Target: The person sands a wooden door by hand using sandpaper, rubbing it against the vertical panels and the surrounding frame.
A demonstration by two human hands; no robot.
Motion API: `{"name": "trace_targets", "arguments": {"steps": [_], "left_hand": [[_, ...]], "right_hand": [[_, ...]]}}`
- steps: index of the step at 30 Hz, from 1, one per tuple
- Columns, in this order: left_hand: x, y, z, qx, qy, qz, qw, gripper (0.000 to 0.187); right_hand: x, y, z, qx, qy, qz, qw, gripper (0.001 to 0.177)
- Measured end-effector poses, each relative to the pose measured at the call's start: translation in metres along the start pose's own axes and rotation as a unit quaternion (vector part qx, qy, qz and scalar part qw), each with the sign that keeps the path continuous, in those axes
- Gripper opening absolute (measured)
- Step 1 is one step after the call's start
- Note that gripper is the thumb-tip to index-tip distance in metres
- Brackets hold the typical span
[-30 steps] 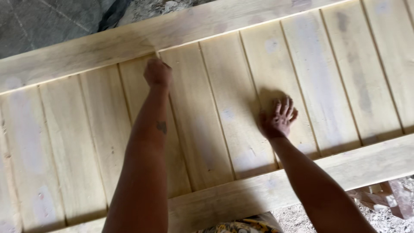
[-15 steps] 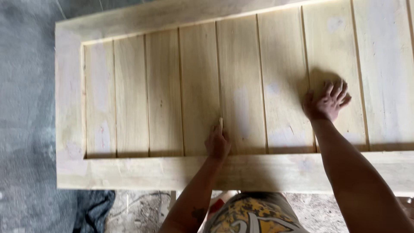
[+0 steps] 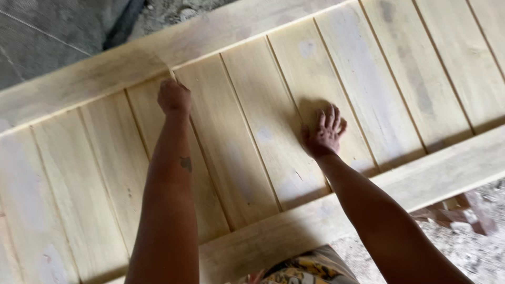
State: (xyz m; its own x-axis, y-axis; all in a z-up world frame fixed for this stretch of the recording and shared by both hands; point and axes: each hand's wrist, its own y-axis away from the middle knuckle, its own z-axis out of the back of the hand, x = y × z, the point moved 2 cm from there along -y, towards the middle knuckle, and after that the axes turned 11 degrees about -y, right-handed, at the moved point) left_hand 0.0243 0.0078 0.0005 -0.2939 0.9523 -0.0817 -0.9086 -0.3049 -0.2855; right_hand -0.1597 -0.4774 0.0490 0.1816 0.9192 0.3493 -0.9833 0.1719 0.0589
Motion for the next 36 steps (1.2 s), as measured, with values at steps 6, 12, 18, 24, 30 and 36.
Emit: {"name": "trace_targets", "arguments": {"steps": [6,12,18,24,30,36], "left_hand": [[-0.006,0.18,0.05,-0.02,0.007,0.03,0.999,0.02],[-0.016,0.406,0.188,0.031,0.141,0.103,0.984,0.046],[-0.013,0.329,0.128,0.048,0.138,0.166,0.975,0.035],[-0.019,0.09,-0.009,-0.192,-0.078,0.116,0.971,0.025],[-0.011,0.045,0.0,-0.112,-0.015,0.079,0.99,0.023],[-0.007,0.278,0.11,0.081,0.066,0.076,0.992,0.015]], "right_hand": [[0.003,-0.003,-0.007,0.013,-0.02,0.0,1.0,0.089],[0.013,0.01,0.01,-0.001,-0.038,0.033,0.999,0.083],[0.027,0.014,0.021,-0.018,-0.026,0.053,0.998,0.077],[0.023,0.005,0.014,-0.012,0.003,0.042,0.999,0.078],[0.002,0.002,-0.004,-0.006,-0.004,0.037,0.999,0.075],[-0.008,-0.002,-0.013,-0.006,0.003,0.054,0.999,0.073]]}}
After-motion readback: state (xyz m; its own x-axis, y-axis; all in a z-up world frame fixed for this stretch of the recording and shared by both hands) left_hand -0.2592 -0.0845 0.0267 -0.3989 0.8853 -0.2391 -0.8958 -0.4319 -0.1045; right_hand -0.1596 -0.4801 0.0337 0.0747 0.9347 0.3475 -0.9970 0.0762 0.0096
